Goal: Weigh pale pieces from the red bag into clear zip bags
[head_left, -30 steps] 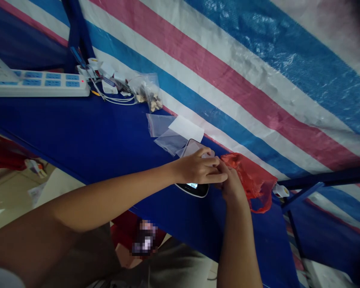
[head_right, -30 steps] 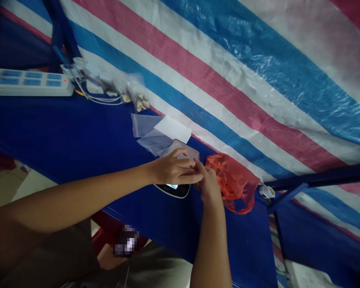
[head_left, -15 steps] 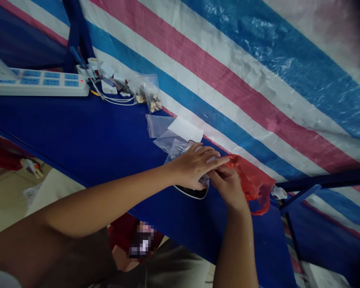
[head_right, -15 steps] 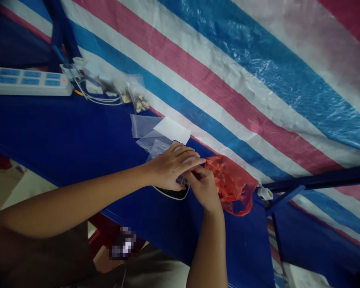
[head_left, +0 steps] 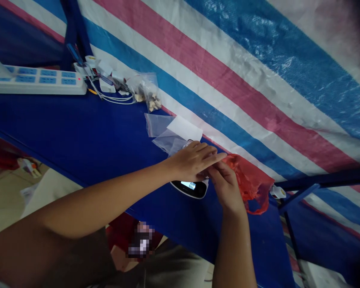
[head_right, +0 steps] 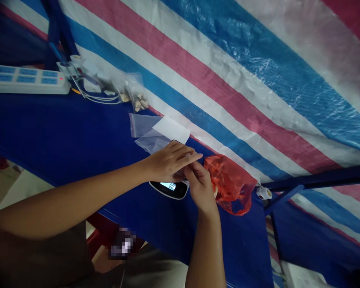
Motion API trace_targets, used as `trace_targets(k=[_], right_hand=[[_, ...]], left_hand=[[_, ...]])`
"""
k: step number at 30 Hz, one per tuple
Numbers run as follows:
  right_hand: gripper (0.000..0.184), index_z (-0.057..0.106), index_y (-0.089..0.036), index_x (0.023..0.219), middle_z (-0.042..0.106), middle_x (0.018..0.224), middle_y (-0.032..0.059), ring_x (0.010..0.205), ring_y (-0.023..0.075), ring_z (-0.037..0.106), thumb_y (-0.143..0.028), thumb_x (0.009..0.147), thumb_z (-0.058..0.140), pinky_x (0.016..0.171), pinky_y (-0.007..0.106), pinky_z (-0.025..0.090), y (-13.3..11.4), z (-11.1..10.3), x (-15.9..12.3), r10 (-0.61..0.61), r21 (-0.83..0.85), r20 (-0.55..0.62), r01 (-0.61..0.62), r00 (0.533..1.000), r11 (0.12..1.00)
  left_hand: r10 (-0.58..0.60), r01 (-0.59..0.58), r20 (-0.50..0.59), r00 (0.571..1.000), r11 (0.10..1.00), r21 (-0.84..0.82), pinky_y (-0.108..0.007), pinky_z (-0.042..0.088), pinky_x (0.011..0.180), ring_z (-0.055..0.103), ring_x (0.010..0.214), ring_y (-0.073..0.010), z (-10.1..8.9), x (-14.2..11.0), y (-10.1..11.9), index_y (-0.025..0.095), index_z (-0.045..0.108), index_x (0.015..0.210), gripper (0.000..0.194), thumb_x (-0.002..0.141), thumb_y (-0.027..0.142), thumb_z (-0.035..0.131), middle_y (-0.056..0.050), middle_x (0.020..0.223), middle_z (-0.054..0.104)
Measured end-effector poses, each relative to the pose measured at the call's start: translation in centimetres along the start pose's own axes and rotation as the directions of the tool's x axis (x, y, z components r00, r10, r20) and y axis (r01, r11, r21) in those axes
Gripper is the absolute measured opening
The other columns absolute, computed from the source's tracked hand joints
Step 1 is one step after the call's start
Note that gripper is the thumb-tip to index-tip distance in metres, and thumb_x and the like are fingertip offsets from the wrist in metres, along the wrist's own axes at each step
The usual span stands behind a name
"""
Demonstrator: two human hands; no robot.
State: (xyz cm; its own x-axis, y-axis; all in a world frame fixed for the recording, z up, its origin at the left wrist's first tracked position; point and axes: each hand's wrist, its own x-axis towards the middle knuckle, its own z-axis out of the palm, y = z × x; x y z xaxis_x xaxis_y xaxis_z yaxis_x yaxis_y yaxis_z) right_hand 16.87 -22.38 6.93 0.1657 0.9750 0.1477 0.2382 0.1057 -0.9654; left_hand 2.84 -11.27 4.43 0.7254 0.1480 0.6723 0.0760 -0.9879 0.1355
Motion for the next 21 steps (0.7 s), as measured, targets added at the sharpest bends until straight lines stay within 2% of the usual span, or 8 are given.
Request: trace_targets(k=[3, 7, 11, 13, 15, 17, 19, 21], right_hand=[[0.028, 0.07, -0.027, 0.121, 0.074, 0.116, 0.0038, 0.111, 0.0227, 0.069, -0.032, 0.095, 0.062, 0.095, 0.039, 0.057, 0.0, 0.1, 0.1, -0.014, 0.042, 0.029, 0.013, 0.999, 0.999], [0.039, 0.064, -0.031, 0.13, 0.075, 0.116, 0.0039, 0.109, 0.0219, 0.07, -0.032, 0.091, 0.069, 0.092, 0.038, 0.059, -0.5, 0.5, 0.0, 0.004, 0.082, 0.056, -0.008, 0.998, 0.997], [0.031, 0.069, -0.028, 0.121, 0.075, 0.116, 0.0049, 0.107, 0.0221, 0.071, -0.032, 0.09, 0.07, 0.092, 0.038, 0.059, -0.7, 0.6, -0.2, 0.007, 0.049, 0.029, -0.008, 1.0, 0.999], [0.026, 0.072, -0.026, 0.115, 0.076, 0.113, 0.0061, 0.105, 0.0233, 0.072, -0.035, 0.091, 0.068, 0.091, 0.04, 0.059, -0.6, 0.3, -0.1, -0.02, -0.012, -0.048, 0.019, 0.999, 1.0], [0.026, 0.073, -0.023, 0.112, 0.076, 0.108, 0.0079, 0.099, 0.0244, 0.073, -0.039, 0.093, 0.065, 0.089, 0.042, 0.059, -0.3, -0.4, 0.2, -0.085, -0.101, -0.217, 0.064, 0.972, 0.993], [0.028, 0.073, -0.02, 0.105, 0.076, 0.1, 0.0094, 0.092, 0.0252, 0.073, -0.042, 0.093, 0.062, 0.087, 0.043, 0.059, 0.0, -2.0, 0.5, -0.186, -0.232, -0.449, 0.088, 0.874, 0.969], [0.027, 0.072, -0.019, 0.099, 0.075, 0.092, 0.0096, 0.085, 0.0262, 0.073, -0.042, 0.091, 0.061, 0.085, 0.044, 0.058, 0.3, -4.5, 0.2, -0.293, -0.388, -0.662, 0.019, 0.69, 0.922], [0.025, 0.072, -0.019, 0.095, 0.075, 0.089, 0.0104, 0.083, 0.0287, 0.072, -0.039, 0.087, 0.06, 0.084, 0.045, 0.057, 0.6, -7.9, -0.7, -0.365, -0.496, -0.796, -0.174, 0.483, 0.851]], left_hand=[[-0.022, 0.021, -0.018, 1.0, 0.999, -0.026, -0.047, 0.044, 0.099, 0.054, 0.119, -0.0313, 0.0, 0.0, -0.1, 0.02, 0.021, 0.157, 0.088, 0.083, 0.024, 0.068, -0.017, 0.133, 0.057], [-0.076, 0.076, -0.029, 0.997, 0.997, -0.009, -0.047, 0.041, 0.104, 0.053, 0.119, -0.0306, -0.1, 0.0, -0.1, 0.016, 0.024, 0.155, 0.082, 0.085, 0.026, 0.066, -0.017, 0.13, 0.058], [-0.113, 0.113, 0.012, 0.993, 0.993, 0.03, -0.047, 0.039, 0.103, 0.056, 0.114, -0.0299, -0.2, 0.0, 0.0, 0.016, 0.027, 0.153, 0.076, 0.087, 0.027, 0.063, -0.015, 0.12, 0.063], [-0.127, 0.126, 0.019, 0.992, 0.991, 0.034, -0.046, 0.038, 0.102, 0.057, 0.114, -0.0297, -0.2, 0.0, 0.0, 0.017, 0.03, 0.149, 0.071, 0.087, 0.028, 0.063, -0.014, 0.12, 0.063], [-0.139, 0.139, 0.008, 0.99, 0.99, 0.035, -0.046, 0.037, 0.103, 0.057, 0.116, -0.0301, -0.3, 0.1, -0.1, 0.017, 0.035, 0.145, 0.067, 0.086, 0.029, 0.065, -0.015, 0.124, 0.063], [-0.135, 0.135, -0.007, 0.991, 0.99, 0.036, -0.045, 0.037, 0.103, 0.057, 0.118, -0.0299, -0.5, 0.1, -0.2, 0.017, 0.039, 0.14, 0.062, 0.086, 0.031, 0.066, -0.015, 0.126, 0.062], [-0.115, 0.116, -0.021, 0.993, 0.993, 0.037, -0.044, 0.038, 0.101, 0.057, 0.117, -0.0288, -0.6, 0.0, -0.3, 0.017, 0.042, 0.136, 0.057, 0.086, 0.031, 0.066, -0.014, 0.126, 0.061], [-0.092, 0.093, -0.035, 0.995, 0.995, 0.036, -0.042, 0.039, 0.099, 0.057, 0.116, -0.0276, -0.7, 0.0, -0.4, 0.018, 0.043, 0.133, 0.052, 0.087, 0.03, 0.065, -0.014, 0.125, 0.061]])
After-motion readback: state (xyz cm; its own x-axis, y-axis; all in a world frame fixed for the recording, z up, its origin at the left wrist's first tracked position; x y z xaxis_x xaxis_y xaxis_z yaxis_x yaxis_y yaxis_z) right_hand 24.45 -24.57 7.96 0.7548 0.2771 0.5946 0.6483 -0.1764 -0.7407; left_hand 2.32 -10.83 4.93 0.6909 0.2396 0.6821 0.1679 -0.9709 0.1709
